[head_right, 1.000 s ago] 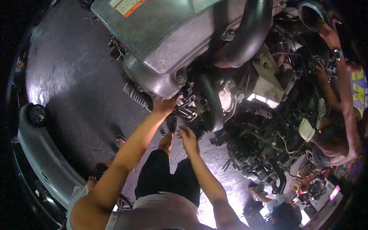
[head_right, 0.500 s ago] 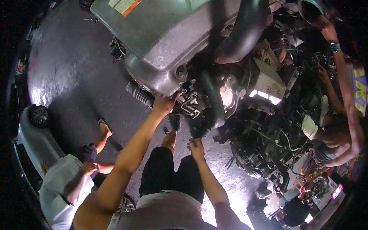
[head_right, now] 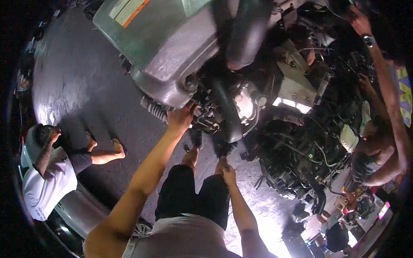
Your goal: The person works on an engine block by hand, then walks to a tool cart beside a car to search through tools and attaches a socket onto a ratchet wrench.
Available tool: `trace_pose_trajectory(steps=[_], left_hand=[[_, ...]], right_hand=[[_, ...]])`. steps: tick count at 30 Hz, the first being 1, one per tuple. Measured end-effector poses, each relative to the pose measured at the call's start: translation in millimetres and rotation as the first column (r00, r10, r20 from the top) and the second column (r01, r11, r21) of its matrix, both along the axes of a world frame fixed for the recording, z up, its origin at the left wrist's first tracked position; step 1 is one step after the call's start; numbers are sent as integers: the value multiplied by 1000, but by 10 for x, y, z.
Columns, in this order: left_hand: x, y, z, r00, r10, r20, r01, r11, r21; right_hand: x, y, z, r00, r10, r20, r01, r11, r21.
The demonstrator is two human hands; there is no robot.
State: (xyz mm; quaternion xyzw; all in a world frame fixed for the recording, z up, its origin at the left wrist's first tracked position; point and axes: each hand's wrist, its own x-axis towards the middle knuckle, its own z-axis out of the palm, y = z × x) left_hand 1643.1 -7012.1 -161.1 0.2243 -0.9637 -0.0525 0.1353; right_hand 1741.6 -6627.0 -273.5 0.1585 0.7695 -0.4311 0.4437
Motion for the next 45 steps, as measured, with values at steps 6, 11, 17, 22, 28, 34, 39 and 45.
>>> trace_pose_trajectory(steps=[6, 11, 17, 22, 28, 34, 39, 45], left_hand=[[-195, 102, -116, 970, 105, 217, -150, 968, 201], [-44, -105, -446, 879, -194, 436, -177, 717, 674], [-79, 154, -738, 982, -81, 168, 13, 927, 375], [-188, 10, -646, 944, -95, 316, -42, 915, 401], [-183, -157, -722, 934, -85, 348, -76, 903, 424], [-320, -97, -30, 924, -55, 378, -94, 926, 366], [-313, -275, -446, 953, -188, 237, 130, 962, 240], [-379, -388, -641, 953, -130, 273, 31, 941, 338]], right_hand=[[176, 432, -380, 991, 121, -52, -120, 993, 15], [408, 698, -735, 811, 504, -296, -439, 860, 262], [154, 641, -999, 928, 370, -38, -350, 903, 249], [-110, 459, -826, 916, 380, -129, -330, 896, 296], [-289, 272, -311, 965, 190, -178, -139, 955, 262], [-140, 519, -264, 985, 107, -137, -59, 947, 314], [-66, 629, 141, 981, 164, 102, -191, 906, 379], [-31, 642, 395, 964, 225, -140, -180, 942, 282]])
